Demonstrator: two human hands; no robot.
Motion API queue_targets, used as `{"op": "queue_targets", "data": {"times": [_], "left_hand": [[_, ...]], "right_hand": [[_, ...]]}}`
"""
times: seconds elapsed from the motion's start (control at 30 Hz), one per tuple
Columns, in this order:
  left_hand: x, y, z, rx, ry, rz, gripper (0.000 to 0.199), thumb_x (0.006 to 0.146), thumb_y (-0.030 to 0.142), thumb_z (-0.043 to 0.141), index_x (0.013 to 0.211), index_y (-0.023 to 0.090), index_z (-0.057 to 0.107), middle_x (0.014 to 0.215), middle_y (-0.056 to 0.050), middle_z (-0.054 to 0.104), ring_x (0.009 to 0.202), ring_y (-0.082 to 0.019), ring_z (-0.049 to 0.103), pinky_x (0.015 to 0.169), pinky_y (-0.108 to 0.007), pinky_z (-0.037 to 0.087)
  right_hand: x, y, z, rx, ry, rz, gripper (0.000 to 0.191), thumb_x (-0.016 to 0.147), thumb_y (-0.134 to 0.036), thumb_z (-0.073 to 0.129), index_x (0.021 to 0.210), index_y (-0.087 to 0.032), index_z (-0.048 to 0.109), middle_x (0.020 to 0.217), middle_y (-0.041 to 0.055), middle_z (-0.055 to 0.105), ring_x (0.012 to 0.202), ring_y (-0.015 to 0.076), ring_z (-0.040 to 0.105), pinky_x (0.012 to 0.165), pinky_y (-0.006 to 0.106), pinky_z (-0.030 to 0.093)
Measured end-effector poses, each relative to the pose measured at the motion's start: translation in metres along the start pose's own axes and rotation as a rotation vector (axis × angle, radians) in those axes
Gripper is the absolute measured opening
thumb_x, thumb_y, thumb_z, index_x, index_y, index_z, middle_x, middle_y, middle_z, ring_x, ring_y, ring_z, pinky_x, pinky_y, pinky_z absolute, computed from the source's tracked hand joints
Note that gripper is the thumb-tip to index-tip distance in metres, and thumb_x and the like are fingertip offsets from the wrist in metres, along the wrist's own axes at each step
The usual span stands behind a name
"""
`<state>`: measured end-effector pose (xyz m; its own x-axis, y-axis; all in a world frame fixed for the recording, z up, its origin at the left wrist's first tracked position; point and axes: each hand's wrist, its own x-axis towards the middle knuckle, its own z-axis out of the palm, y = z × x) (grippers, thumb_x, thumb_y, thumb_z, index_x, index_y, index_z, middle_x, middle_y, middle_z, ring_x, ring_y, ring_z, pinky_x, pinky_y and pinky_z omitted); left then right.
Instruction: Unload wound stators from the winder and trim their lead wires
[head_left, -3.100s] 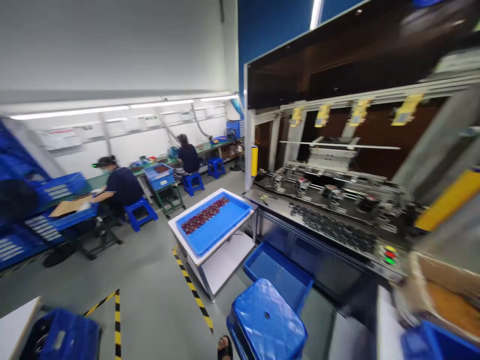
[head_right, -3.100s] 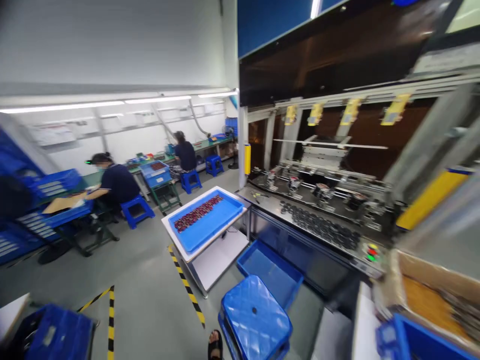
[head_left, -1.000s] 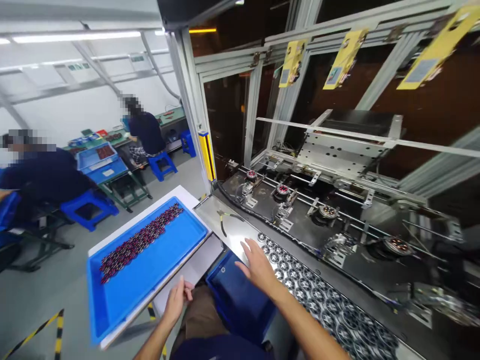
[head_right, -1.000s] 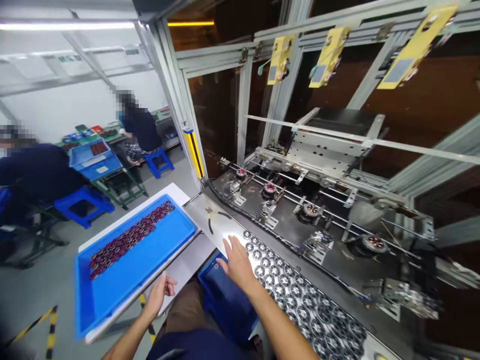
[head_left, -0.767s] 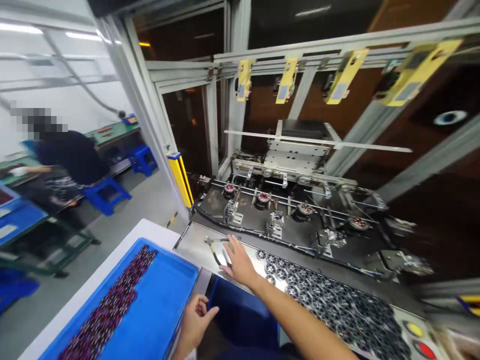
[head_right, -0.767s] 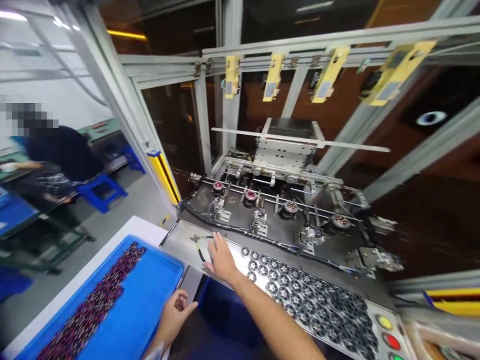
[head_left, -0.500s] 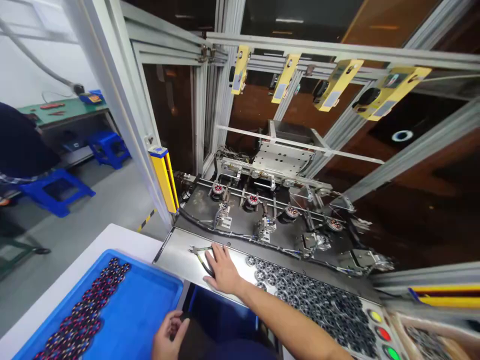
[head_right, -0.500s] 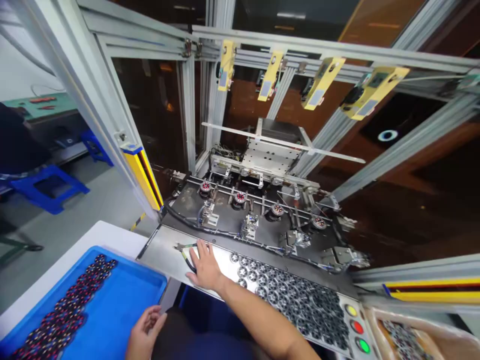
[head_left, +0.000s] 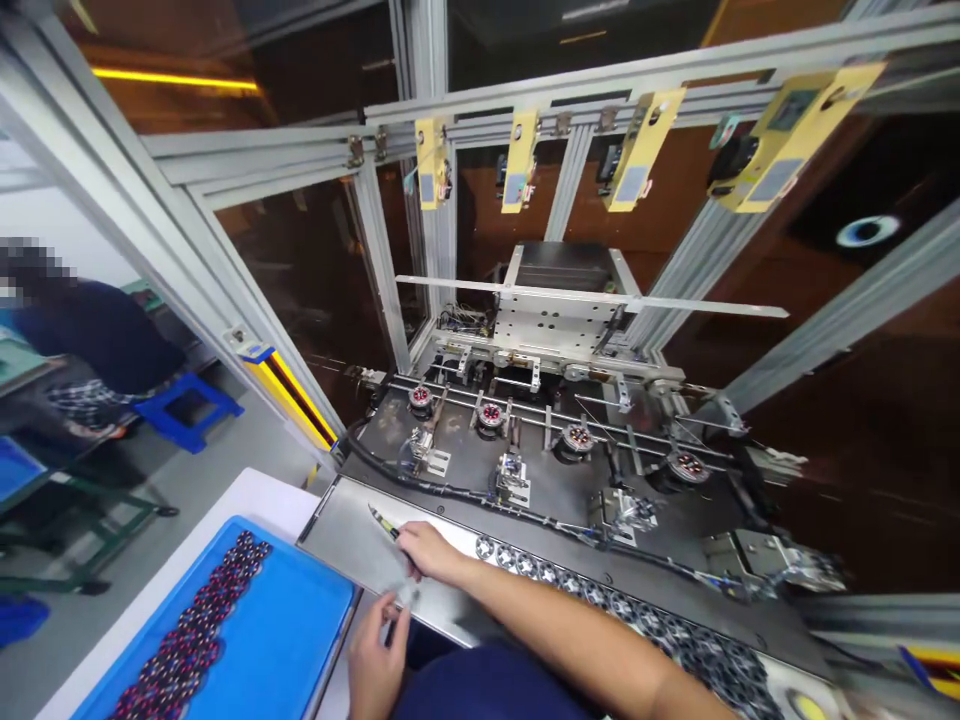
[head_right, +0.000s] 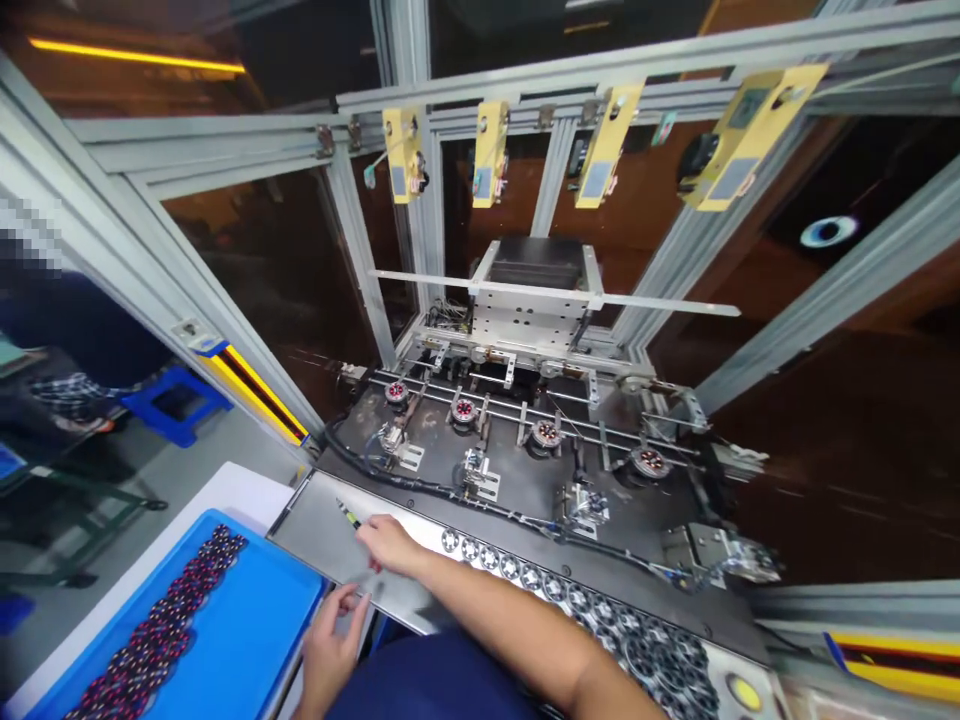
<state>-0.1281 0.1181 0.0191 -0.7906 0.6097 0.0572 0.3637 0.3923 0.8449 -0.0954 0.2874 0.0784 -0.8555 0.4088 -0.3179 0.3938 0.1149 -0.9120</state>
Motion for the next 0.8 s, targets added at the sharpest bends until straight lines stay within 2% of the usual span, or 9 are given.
{"op": "queue_targets", "data": {"times": [0.07,0.13,0.23,0.37,0.5,0.6,0.8], "left_hand": [[0.017,0.005,0.008,0.057,-0.049,0.098,0.035,0.080,0.052,0.061,0.090,0.021,0.071,0.087,-0.014,0.074,0.090,-0.031,0.069,0.086,-0.040,0.052],[0.035,0.007,0.018,0.112,-0.098,0.178,0.028,0.082,0.044,0.059,0.088,0.021,0.071,0.088,-0.015,0.074,0.091,-0.031,0.069,0.084,-0.040,0.052],[0.057,0.008,0.031,0.183,-0.164,0.261,0.020,0.082,0.035,0.056,0.081,0.021,0.070,0.080,-0.013,0.074,0.079,-0.029,0.070,0.071,-0.036,0.053],[0.067,0.007,0.039,0.250,-0.182,0.312,0.018,0.084,0.031,0.052,0.082,0.021,0.068,0.073,-0.010,0.072,0.067,-0.025,0.069,0.061,-0.031,0.048],[0.065,0.004,0.039,0.298,-0.162,0.345,0.022,0.090,0.031,0.047,0.081,0.020,0.064,0.068,-0.008,0.070,0.060,-0.021,0.066,0.060,-0.030,0.047],[0.064,0.000,0.039,0.339,-0.143,0.377,0.022,0.091,0.030,0.046,0.081,0.019,0.063,0.071,-0.008,0.070,0.064,-0.022,0.067,0.062,-0.030,0.047],[0.066,-0.004,0.042,0.397,-0.128,0.439,0.019,0.089,0.026,0.047,0.075,0.020,0.059,0.059,-0.003,0.061,0.059,-0.021,0.063,0.059,-0.030,0.044]], "right_hand": [[0.010,-0.019,0.004,0.211,-0.003,0.010,0.030,0.098,-0.040,0.051,0.098,-0.013,0.063,0.078,-0.0004,0.064,0.059,0.0095,0.060,0.056,0.025,0.053],[0.023,-0.043,0.009,0.409,0.033,-0.001,0.034,0.100,-0.043,0.046,0.097,-0.013,0.062,0.075,-0.0014,0.063,0.053,0.0078,0.057,0.050,0.022,0.050],[0.050,-0.079,0.009,0.650,0.149,-0.015,0.032,0.101,-0.042,0.043,0.103,-0.014,0.058,0.079,-0.0008,0.062,0.054,0.0079,0.059,0.048,0.022,0.051],[0.095,-0.111,0.001,0.831,0.362,0.021,0.024,0.096,-0.033,0.055,0.112,-0.016,0.053,0.082,-0.0016,0.059,0.056,0.0073,0.058,0.047,0.020,0.051],[0.137,-0.116,-0.008,0.916,0.603,0.101,0.023,0.095,-0.028,0.054,0.115,-0.016,0.050,0.082,-0.0016,0.057,0.053,0.0057,0.053,0.042,0.016,0.047],[0.154,-0.110,-0.011,0.958,0.735,0.131,0.029,0.091,-0.029,0.056,0.118,-0.018,0.049,0.085,-0.0013,0.057,0.056,0.0076,0.056,0.039,0.015,0.048],[0.155,-0.097,-0.013,1.014,0.786,0.120,0.034,0.086,-0.034,0.055,0.116,-0.020,0.050,0.092,0.0018,0.056,0.068,0.0131,0.064,0.036,0.016,0.053]]}}
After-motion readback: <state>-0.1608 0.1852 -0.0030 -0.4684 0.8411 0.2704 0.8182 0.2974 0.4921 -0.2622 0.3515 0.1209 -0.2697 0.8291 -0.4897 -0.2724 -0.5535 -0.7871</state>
